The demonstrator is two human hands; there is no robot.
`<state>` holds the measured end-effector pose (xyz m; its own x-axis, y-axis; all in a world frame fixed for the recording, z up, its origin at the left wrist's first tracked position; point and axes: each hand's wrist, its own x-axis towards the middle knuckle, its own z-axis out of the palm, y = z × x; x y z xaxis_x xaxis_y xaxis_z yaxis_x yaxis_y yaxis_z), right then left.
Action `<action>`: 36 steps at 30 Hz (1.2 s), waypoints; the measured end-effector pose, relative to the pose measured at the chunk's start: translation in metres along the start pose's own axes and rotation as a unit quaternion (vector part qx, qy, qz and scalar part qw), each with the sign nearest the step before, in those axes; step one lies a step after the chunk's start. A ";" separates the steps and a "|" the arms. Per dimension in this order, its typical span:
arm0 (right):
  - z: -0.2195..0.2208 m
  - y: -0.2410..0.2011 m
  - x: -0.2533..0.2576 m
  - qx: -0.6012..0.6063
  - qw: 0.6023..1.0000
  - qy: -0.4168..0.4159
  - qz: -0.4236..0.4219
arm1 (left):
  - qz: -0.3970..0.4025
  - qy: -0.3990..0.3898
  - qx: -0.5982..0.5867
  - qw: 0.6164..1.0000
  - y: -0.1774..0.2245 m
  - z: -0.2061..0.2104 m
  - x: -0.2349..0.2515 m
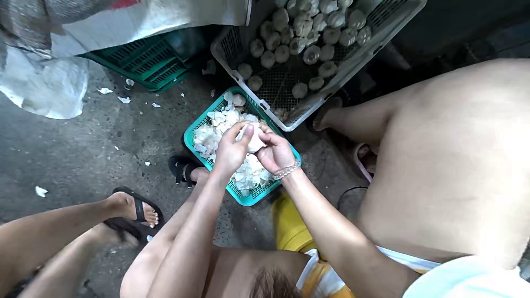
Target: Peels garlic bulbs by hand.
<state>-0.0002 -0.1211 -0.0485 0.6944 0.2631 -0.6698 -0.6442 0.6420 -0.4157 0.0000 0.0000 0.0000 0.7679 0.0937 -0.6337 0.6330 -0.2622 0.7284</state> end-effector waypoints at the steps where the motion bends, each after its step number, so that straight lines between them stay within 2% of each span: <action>1: 0.000 0.001 0.000 0.032 0.999 0.000 -0.008 | -0.009 0.005 -0.002 1.000 0.000 0.002 -0.001; 4: -0.002 0.008 0.002 0.023 0.999 -0.013 -0.036 | 0.046 0.083 0.013 0.995 -0.004 0.015 -0.002; 6: 0.004 0.010 0.000 -0.013 0.999 0.042 -0.026 | 0.093 0.116 0.022 0.989 -0.010 0.022 -0.005; 7: 0.008 0.011 -0.001 -0.027 0.996 0.085 -0.010 | 0.089 0.124 0.011 0.988 -0.014 0.026 -0.005; 10: 0.009 0.011 0.002 -0.025 0.978 0.202 0.041 | -0.021 0.146 -0.044 0.988 -0.035 0.037 -0.001; 13: -0.006 0.005 0.008 -0.008 0.964 0.261 0.056 | -0.095 0.100 0.004 0.990 -0.049 0.032 0.006; 15: -0.014 0.005 0.011 -0.014 0.961 0.268 0.064 | -0.116 0.039 0.058 0.991 -0.049 0.031 0.007; 18: -0.017 0.015 0.015 -0.029 0.962 0.260 0.081 | -0.119 -0.011 0.049 0.992 -0.049 0.032 0.008; 23: -0.013 0.017 0.013 0.059 0.956 0.266 0.108 | 0.045 -0.055 0.016 0.997 -0.053 0.033 0.005; 25: -0.014 0.017 0.012 0.065 0.955 0.258 0.131 | 0.052 -0.048 0.009 0.997 -0.056 0.031 0.006; 28: -0.014 0.018 0.010 -0.007 0.959 0.241 0.147 | 0.066 -0.017 0.040 0.997 -0.053 0.027 0.007; 31: -0.011 0.020 0.006 -0.001 0.965 0.226 0.137 | 0.109 0.002 0.157 0.982 -0.047 0.029 0.003; 33: -0.005 0.023 0.006 -0.039 0.968 0.227 0.098 | 0.074 0.013 0.197 0.978 -0.044 0.032 0.003; 36: -0.009 0.027 0.011 -0.145 0.971 0.189 0.000 | -0.050 0.011 0.100 0.994 -0.041 0.023 0.010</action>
<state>-0.0130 -0.1072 -0.0725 0.5624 -0.0558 -0.8250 -0.7457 0.3969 -0.5352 -0.0200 -0.0105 -0.0422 0.7061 0.1482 -0.6925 0.6750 -0.4367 0.5948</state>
